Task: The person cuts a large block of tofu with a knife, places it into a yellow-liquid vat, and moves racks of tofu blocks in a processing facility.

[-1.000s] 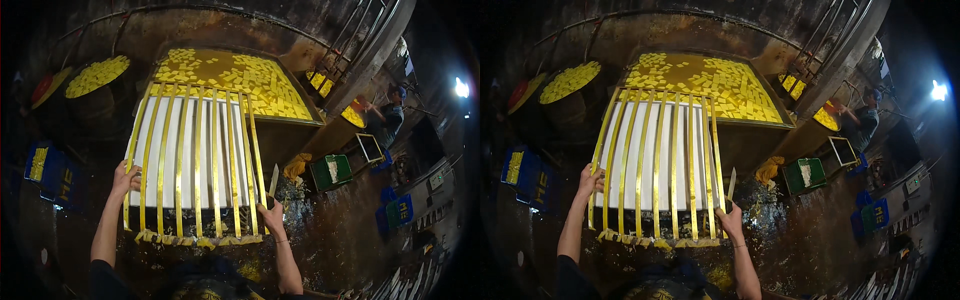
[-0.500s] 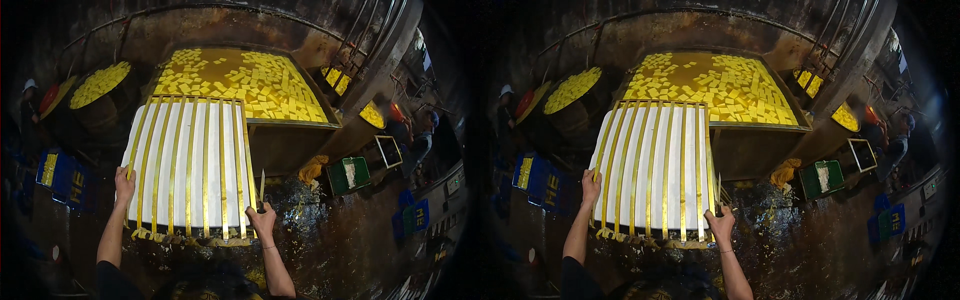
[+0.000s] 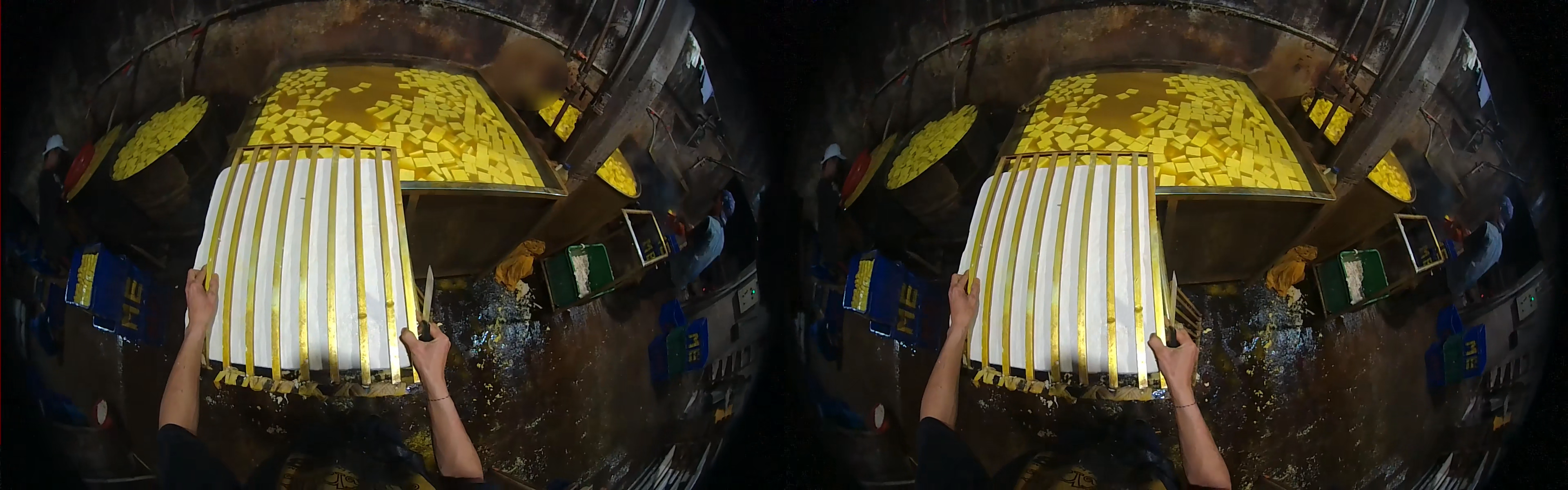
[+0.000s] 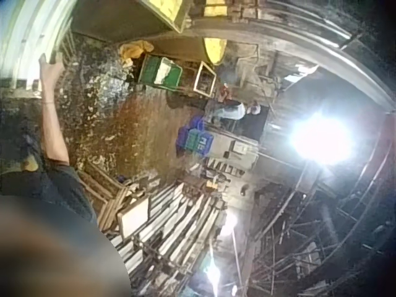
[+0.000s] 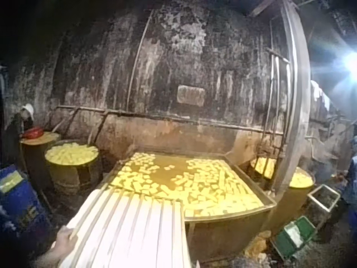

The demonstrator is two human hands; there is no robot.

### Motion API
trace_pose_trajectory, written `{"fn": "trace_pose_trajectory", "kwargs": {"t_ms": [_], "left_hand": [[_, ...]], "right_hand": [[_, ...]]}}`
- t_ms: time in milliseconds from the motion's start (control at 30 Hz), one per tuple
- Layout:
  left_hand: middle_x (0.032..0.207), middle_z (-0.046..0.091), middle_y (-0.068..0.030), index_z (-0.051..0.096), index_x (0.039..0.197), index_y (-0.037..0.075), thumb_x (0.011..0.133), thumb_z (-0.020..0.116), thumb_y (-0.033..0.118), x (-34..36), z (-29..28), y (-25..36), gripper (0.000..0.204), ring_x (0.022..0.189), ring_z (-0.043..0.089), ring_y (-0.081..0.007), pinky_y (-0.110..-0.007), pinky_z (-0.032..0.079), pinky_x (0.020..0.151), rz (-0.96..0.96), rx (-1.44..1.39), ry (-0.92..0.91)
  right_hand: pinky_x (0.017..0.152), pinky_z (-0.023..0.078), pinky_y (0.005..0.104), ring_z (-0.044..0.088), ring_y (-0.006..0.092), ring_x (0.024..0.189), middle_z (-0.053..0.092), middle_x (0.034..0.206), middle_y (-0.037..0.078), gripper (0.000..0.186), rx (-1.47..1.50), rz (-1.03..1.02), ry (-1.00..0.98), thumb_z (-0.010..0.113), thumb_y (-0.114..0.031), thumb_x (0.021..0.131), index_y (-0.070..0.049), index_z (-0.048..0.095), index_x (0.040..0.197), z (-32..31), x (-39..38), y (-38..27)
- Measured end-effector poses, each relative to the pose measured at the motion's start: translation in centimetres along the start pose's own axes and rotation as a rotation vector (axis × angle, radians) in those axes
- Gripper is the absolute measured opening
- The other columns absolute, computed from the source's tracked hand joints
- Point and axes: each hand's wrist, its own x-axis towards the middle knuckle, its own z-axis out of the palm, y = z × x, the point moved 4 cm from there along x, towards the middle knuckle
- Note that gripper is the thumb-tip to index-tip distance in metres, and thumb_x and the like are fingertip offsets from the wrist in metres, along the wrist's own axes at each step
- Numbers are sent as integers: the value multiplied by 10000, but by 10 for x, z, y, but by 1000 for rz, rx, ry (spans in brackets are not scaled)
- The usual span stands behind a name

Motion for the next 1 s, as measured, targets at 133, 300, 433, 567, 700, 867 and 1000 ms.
{"fn": "trace_pose_trajectory", "kwargs": {"t_ms": [133,300,433,567,700,867,1000], "left_hand": [[935,555,-197,601,1163,-65,897,617,124,-8,-14,7,327,907,557,-344,-407,454,826,-69,10,5],[1050,535,-174,574,1058,-44,850,658,123,-83,-59,17,280,1013,494,-343,-437,398,889,-97,121,222],[930,571,-34,567,982,40,901,646,186,-190,-82,-71,185,788,543,-140,-299,489,696,-671,-279,286],[991,606,-43,568,1132,92,955,566,296,-194,-42,-21,270,900,603,-167,-367,570,664,-957,-1040,65],[1005,648,-61,570,1123,78,958,580,279,-197,-57,-24,260,958,608,-157,-386,576,699,-1048,-941,99],[991,644,-71,590,1096,46,921,643,243,-193,-68,-11,269,894,616,-133,-365,572,675,-978,-1027,102],[1093,591,-117,538,1182,1,832,725,136,-204,-76,-29,419,972,593,-192,-331,499,835,-734,-667,311]], "right_hand": [[667,482,325,610,159,692,665,761,113,308,12,25,-15,737,-187,694,49,689,886,4,2,12],[727,501,265,615,103,792,701,903,64,369,18,40,-68,763,-121,766,63,671,1072,-4,4,5],[682,504,256,615,116,746,685,882,67,276,84,65,-118,743,-64,775,66,664,1006,24,-9,2],[686,491,265,608,111,749,683,887,50,246,196,81,-78,709,-38,802,62,667,1023,1,0,11],[676,485,269,587,102,736,659,873,31,246,254,59,-114,700,-16,813,68,668,1042,11,-7,5],[699,455,277,551,115,782,625,920,51,243,178,88,-120,683,-40,833,76,624,1038,13,-8,-3],[830,418,267,512,155,945,540,1104,135,390,-86,-147,23,571,-50,870,77,493,1231,-11,-33,-55]]}}
